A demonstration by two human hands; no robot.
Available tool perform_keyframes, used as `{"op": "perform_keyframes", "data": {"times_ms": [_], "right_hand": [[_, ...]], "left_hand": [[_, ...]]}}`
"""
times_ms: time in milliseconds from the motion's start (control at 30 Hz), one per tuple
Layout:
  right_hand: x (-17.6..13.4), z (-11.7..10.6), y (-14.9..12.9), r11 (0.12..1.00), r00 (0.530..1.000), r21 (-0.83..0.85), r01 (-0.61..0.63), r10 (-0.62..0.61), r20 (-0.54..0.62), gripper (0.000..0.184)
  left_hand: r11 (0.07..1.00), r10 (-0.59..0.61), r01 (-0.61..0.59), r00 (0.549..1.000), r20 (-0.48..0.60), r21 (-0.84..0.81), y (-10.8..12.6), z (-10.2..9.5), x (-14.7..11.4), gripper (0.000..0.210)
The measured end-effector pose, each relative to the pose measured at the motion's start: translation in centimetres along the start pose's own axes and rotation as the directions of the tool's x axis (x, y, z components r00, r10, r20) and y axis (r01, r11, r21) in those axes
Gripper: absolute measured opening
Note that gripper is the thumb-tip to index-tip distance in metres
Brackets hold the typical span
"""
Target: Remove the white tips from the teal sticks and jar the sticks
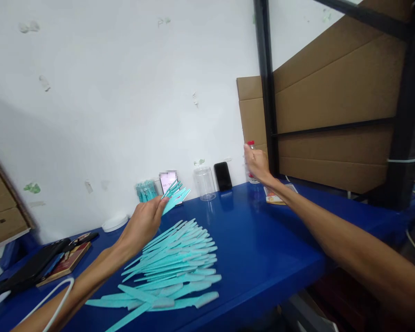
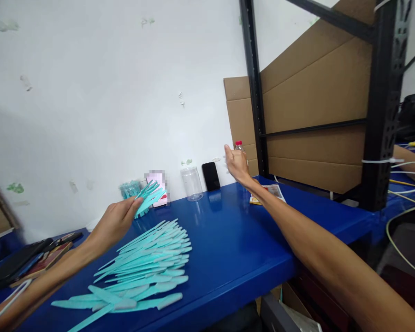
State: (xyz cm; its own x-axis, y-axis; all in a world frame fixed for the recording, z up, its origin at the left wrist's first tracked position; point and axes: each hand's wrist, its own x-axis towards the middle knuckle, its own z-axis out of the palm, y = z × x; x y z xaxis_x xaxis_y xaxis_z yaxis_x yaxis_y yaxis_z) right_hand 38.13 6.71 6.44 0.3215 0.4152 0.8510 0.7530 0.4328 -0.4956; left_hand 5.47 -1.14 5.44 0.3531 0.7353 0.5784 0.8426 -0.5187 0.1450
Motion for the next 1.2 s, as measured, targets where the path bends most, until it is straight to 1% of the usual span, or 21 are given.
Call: {"op": "perform_keyframes", "data": {"times_ms": [33,67,100,133,167,200,267,367,400,467,533,633,733,767,833,967,1067,1133,1200], "right_hand": [[0.3,-0.1,1.0,0.999,0.999,-0.034,-0.007,0.009,0.034,0.061],[0.3,0.1,1.6,0.999,0.99,-0.046,0.003,0.004,0.144,0.061],[0.0,0.6,1.8,0.998,0.96,-0.064,0.022,-0.003,0.281,0.06],[-0.6,1.2,1.8,0.996,0.914,-0.079,0.041,-0.005,0.406,0.059],[-1.3,1.9,1.5,0.994,0.858,-0.097,0.059,0.0,0.514,0.058],[-2.1,2.5,1.2,0.99,0.804,-0.12,0.071,0.014,0.595,0.056],[-3.8,3.6,0.4,0.985,0.728,-0.158,0.073,0.055,0.683,0.054],[-5.9,4.4,-0.1,0.989,0.648,-0.147,0.012,0.104,0.755,0.053],[-6.5,4.6,-0.1,0.991,0.63,-0.137,0.002,0.105,0.77,0.053],[-7.6,4.9,-0.2,0.988,0.618,-0.148,0.04,0.092,0.781,0.052],[-8.6,5.2,-0.2,0.971,0.62,-0.2,0.132,0.077,0.781,0.05],[-9.7,5.5,-0.4,0.935,0.622,-0.265,0.237,0.064,0.78,0.045],[-10.4,5.3,-0.5,0.913,0.639,-0.297,0.28,0.054,0.767,0.04],[-10.4,5.2,-0.5,0.907,0.635,-0.304,0.291,0.054,0.771,0.037],[-10.3,4.9,-0.5,0.897,0.61,-0.3,0.325,0.044,0.791,0.032],[-9.8,4.4,-0.4,0.885,0.563,-0.254,0.391,-0.011,0.827,0.026],[-9.4,4.2,-0.6,0.877,0.542,-0.225,0.425,-0.047,0.839,0.035],[-9.3,4.0,-0.9,0.855,0.543,-0.225,0.467,-0.077,0.836,0.041],[-9.3,3.9,-1.2,0.819,0.546,-0.24,0.52,-0.103,0.831,0.043]], "left_hand": [[1.0,0.017,-0.017,1.0,0.007,-0.015,-0.7,-0.2,-0.1,0.039],[0.999,0.034,-0.034,0.999,0.015,-0.023,-1.2,-0.3,-0.1,0.038],[0.998,0.052,-0.051,0.998,0.03,-0.031,-1.5,-0.3,0.0,0.038],[0.997,0.069,-0.068,0.997,0.045,-0.035,-1.7,-0.2,0.2,0.038],[0.996,0.083,-0.081,0.995,0.057,-0.037,-2.0,-0.1,0.5,0.038],[0.995,0.094,-0.091,0.993,0.07,-0.04,-2.2,0.1,0.8,0.038],[0.994,0.102,-0.096,0.99,0.103,-0.058,-3.0,0.6,1.5,0.039],[0.994,0.077,-0.063,0.981,0.175,-0.089,-5.3,1.7,2.5,0.042],[0.996,0.068,-0.053,0.977,0.203,-0.077,-6.3,2.2,2.9,0.043],[0.998,0.045,-0.053,0.965,0.258,0.024,-8.1,3.4,3.7,0.047],[0.981,0.029,-0.09,0.946,0.323,0.174,-9.7,4.9,4.4,0.049],[0.961,0.009,-0.114,0.923,0.384,0.251,-11.1,7.2,4.9,0.046],[0.945,0.01,-0.152,0.899,0.437,0.291,-11.4,8.7,4.9,0.043],[0.937,0.012,-0.168,0.892,0.452,0.306,-11.4,8.9,4.8,0.044],[0.921,0.02,-0.201,0.88,0.475,0.333,-11.3,9.0,4.7,0.044],[0.891,0.024,-0.239,0.874,0.486,0.386,-10.8,8.5,4.6,0.045],[0.873,0.023,-0.251,0.877,0.479,0.418,-10.2,8.3,4.6,0.047],[0.864,0.026,-0.259,0.88,0.475,0.433,-9.6,8.2,4.6,0.048],[0.856,0.035,-0.269,0.883,0.469,0.442,-9.0,7.8,4.5,0.047]]}}
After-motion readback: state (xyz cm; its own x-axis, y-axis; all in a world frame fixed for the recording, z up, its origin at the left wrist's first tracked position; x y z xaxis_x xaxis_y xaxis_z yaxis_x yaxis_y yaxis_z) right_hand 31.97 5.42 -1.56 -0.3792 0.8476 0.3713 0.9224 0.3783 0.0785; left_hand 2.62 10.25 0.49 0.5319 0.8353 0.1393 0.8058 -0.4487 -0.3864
